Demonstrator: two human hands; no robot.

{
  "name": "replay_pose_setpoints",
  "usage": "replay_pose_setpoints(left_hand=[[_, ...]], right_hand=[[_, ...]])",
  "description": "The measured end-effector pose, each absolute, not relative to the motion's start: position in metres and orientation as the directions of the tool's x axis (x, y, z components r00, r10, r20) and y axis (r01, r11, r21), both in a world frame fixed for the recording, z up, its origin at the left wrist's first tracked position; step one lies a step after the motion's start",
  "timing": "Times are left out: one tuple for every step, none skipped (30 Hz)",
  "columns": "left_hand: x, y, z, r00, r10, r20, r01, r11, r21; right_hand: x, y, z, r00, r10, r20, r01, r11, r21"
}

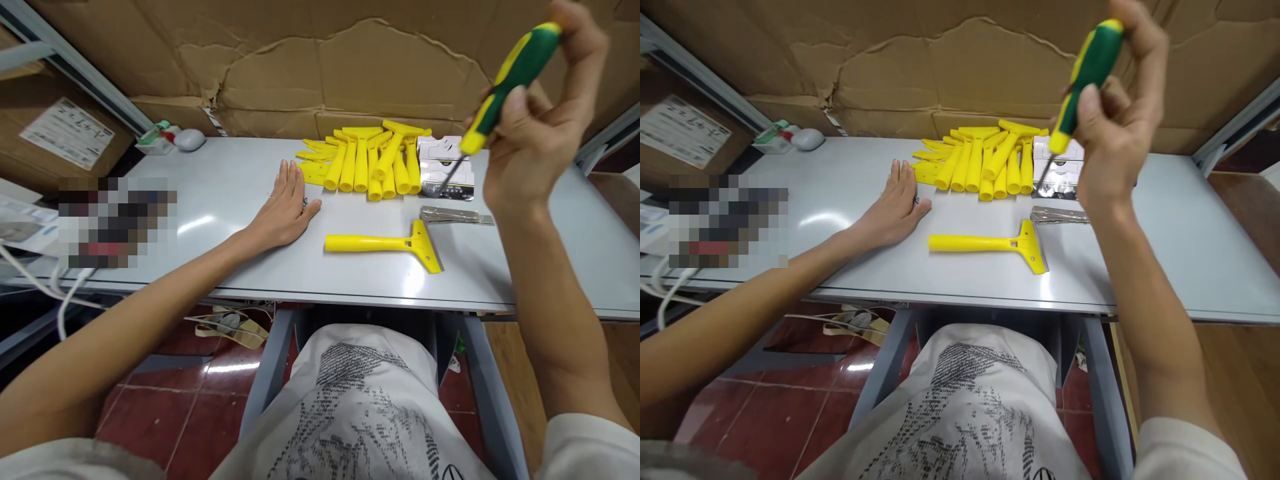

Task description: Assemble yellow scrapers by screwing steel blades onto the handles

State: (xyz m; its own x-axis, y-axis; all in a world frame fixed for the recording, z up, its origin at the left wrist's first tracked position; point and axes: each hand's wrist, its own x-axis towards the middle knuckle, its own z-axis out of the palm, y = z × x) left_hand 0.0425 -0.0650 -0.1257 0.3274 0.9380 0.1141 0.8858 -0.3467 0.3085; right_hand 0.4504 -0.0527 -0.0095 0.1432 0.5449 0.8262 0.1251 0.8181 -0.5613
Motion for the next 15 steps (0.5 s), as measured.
replay_pose_setpoints(left_hand=[[0.043, -0.063, -0.125, 0.339, 0.934, 0.116, 0.883, -0.358, 0.304], [0.042, -0.060, -0.125, 0.350, 0.929, 0.124, 0.879, -0.371, 0.300], [0.041, -0.057, -0.125, 0.363, 0.922, 0.138, 0.874, -0.388, 0.293], [0.040, -0.055, -0.125, 0.375, 0.914, 0.154, 0.869, -0.404, 0.285], [0.039, -0.052, -0.126, 0.384, 0.908, 0.167, 0.865, -0.417, 0.279], [0.038, -0.050, -0.128, 0.389, 0.905, 0.174, 0.862, -0.424, 0.277], [0.037, -0.047, -0.129, 0.392, 0.904, 0.174, 0.860, -0.427, 0.280], [0.037, -0.045, -0.129, 0.393, 0.904, 0.171, 0.858, -0.427, 0.287], [0.037, -0.043, -0.130, 0.392, 0.904, 0.169, 0.855, -0.426, 0.296], [0.038, -0.042, -0.130, 0.391, 0.904, 0.171, 0.852, -0.426, 0.304], [0.039, -0.040, -0.129, 0.391, 0.904, 0.175, 0.848, -0.428, 0.312], [0.040, -0.039, -0.129, 0.391, 0.903, 0.179, 0.844, -0.429, 0.320], [0.041, -0.038, -0.127, 0.389, 0.903, 0.184, 0.839, -0.430, 0.334], [0.042, -0.036, -0.126, 0.387, 0.903, 0.188, 0.831, -0.430, 0.353], [0.042, -0.035, -0.123, 0.385, 0.902, 0.194, 0.820, -0.431, 0.378]], right_hand=[[0.465, -0.049, -0.003, 0.205, 0.560, 0.802, 0.159, 0.790, -0.592], [0.482, -0.045, 0.003, 0.256, 0.598, 0.760, 0.175, 0.744, -0.645], [0.500, -0.043, 0.008, 0.300, 0.648, 0.700, 0.186, 0.680, -0.710], [0.517, -0.041, 0.012, 0.365, 0.683, 0.633, 0.239, 0.588, -0.772], [0.534, -0.040, 0.014, 0.399, 0.731, 0.553, 0.357, 0.431, -0.828], [0.549, -0.040, 0.014, 0.439, 0.759, 0.481, 0.492, 0.245, -0.836], [0.561, -0.040, 0.012, 0.472, 0.785, 0.402, 0.578, 0.069, -0.813], [0.571, -0.041, 0.008, 0.506, 0.795, 0.333, 0.638, -0.086, -0.765], [0.577, -0.041, 0.002, 0.537, 0.799, 0.271, 0.674, -0.214, -0.707], [0.581, -0.039, -0.004, 0.561, 0.800, 0.214, 0.693, -0.312, -0.650], [0.583, -0.037, -0.010, 0.581, 0.795, 0.173, 0.705, -0.386, -0.596], [0.584, -0.034, -0.017, 0.595, 0.791, 0.142, 0.718, -0.443, -0.537], [0.585, -0.030, -0.023, 0.600, 0.791, 0.120, 0.729, -0.478, -0.491], [0.585, -0.025, -0.029, 0.597, 0.795, 0.106, 0.736, -0.490, -0.467], [0.585, -0.022, -0.034, 0.592, 0.799, 0.104, 0.738, -0.485, -0.468]])
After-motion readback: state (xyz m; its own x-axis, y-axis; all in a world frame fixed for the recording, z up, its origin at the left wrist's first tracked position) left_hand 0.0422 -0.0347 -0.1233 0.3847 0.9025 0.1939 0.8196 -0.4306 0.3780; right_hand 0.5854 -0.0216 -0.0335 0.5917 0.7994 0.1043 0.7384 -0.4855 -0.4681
